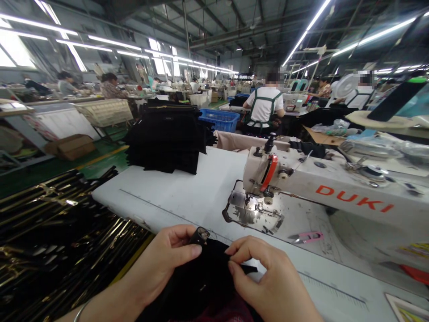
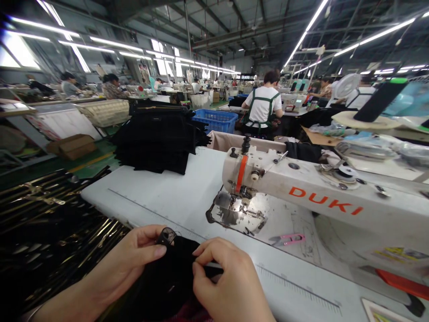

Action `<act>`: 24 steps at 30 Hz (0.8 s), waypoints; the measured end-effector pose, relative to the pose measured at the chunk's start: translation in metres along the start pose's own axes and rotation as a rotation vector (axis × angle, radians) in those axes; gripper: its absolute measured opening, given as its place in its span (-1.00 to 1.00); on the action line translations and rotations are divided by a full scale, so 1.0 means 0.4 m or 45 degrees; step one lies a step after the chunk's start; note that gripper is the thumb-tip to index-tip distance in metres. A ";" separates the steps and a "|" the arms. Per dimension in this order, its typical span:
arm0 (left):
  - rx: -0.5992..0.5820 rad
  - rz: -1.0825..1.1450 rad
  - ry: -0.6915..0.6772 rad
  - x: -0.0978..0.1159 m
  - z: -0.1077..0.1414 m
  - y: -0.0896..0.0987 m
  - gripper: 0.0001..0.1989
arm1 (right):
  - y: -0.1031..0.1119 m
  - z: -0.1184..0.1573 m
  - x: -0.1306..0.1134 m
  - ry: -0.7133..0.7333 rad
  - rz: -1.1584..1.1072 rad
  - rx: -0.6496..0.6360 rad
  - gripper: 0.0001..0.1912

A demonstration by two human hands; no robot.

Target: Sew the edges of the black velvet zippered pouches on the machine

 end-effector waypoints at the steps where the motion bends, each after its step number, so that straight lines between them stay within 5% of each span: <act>1: -0.015 0.012 0.004 0.000 0.001 -0.004 -0.76 | 0.002 -0.001 0.001 -0.005 0.002 0.006 -0.86; 12: -0.026 -0.432 -0.025 0.028 -0.010 0.011 -0.77 | -0.050 -0.001 0.014 -0.140 -0.060 -0.155 -0.86; 18: -0.303 -1.034 0.142 0.076 -0.079 -0.028 -0.74 | -0.087 0.009 -0.057 0.391 -0.288 -0.285 -0.54; 22: -0.572 -1.641 0.064 0.052 -0.223 -0.043 -0.73 | -0.161 -0.006 -0.024 0.567 0.362 -0.237 -0.57; 24: -0.575 -1.838 -0.072 0.033 -0.311 -0.056 -0.80 | -0.185 -0.035 0.008 0.618 0.727 -0.172 -0.71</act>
Point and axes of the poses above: each hand's wrist, its own z-axis away from the middle knuckle, its own y-axis out of the back of the hand, x = y × z, the point moved 9 cm from there along -z, towards the middle knuckle, and after that the axes turned 13 degrees about z, right-handed, at the moved point
